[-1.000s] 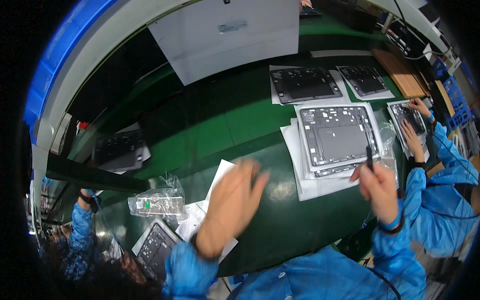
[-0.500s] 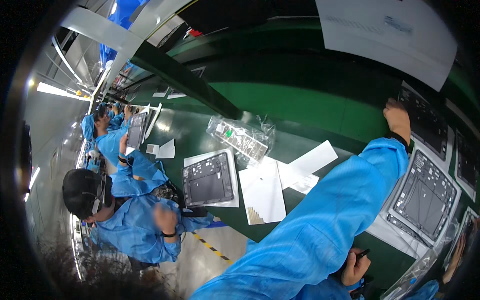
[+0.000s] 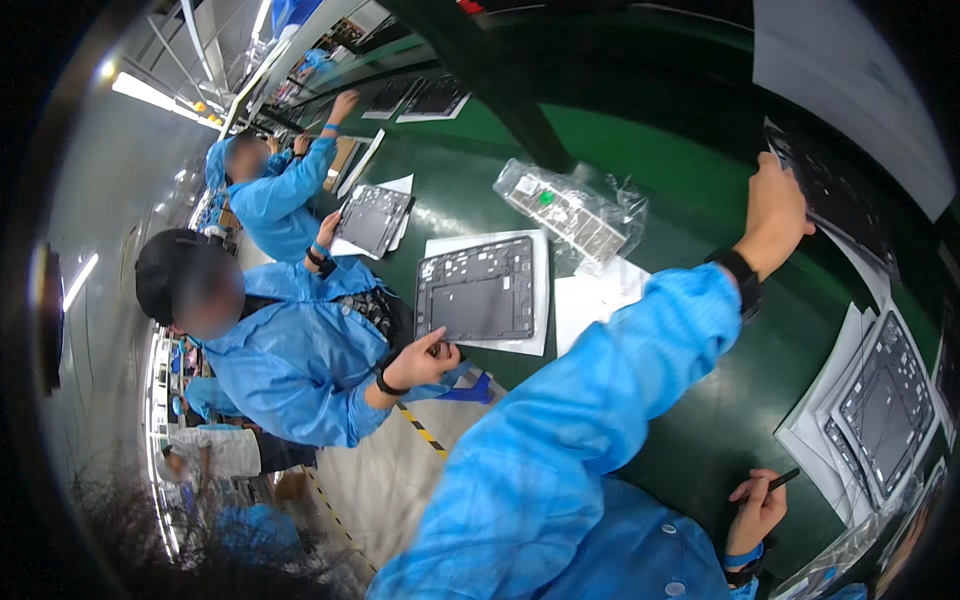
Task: Assembling electronic components and applying adhesive labels to laptop chassis at a production line.
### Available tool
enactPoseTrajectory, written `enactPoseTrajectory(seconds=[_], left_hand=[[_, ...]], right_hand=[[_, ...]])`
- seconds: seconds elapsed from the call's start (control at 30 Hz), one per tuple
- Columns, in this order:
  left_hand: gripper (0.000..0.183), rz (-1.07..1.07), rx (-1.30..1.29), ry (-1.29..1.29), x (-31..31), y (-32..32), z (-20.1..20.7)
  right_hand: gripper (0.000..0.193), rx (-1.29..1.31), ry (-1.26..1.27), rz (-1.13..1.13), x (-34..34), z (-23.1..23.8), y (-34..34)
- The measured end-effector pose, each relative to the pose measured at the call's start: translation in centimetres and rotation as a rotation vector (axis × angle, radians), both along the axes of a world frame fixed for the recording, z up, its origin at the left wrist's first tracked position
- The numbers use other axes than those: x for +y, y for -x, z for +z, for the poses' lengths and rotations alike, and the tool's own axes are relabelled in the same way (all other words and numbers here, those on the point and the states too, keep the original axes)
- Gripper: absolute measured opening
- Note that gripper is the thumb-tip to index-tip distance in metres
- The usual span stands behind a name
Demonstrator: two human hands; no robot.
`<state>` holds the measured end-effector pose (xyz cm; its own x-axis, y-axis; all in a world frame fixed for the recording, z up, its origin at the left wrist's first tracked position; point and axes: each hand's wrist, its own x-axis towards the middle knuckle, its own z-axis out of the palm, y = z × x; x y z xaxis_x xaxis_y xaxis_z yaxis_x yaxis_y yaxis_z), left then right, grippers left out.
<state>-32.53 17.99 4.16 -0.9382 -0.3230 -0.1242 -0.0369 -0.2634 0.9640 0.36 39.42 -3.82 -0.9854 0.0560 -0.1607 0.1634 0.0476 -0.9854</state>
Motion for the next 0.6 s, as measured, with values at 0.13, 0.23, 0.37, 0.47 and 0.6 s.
enactPoseTrajectory(seconds=[0.13,0.23,0.37,0.47,0.6], left_hand=[[0.033,-0.047,0.062,0.047,-4.6,-7.9,1.0],[0.041,-0.019,0.099,-0.005,-7.4,-16.3,1.1],[0.043,0.032,-0.073,-0.097,-8.6,-27.3,1.2],[0.043,-0.036,-0.172,-0.138,-6.9,-30.8,-1.7],[0.046,-0.135,-0.257,0.135,-7.6,-32.3,-3.7]], right_hand=[[0.035,-0.077,-0.054,-0.058,0.0,3.1,2.5],[0.026,0.189,0.39,0.004,1.2,4.3,3.7],[0.024,0.272,0.365,0.038,-1.0,8.7,3.3],[0.023,0.284,0.174,0.05,-0.2,8.7,2.1],[0.024,0.11,0.179,0.057,-3.3,6.8,1.6]])
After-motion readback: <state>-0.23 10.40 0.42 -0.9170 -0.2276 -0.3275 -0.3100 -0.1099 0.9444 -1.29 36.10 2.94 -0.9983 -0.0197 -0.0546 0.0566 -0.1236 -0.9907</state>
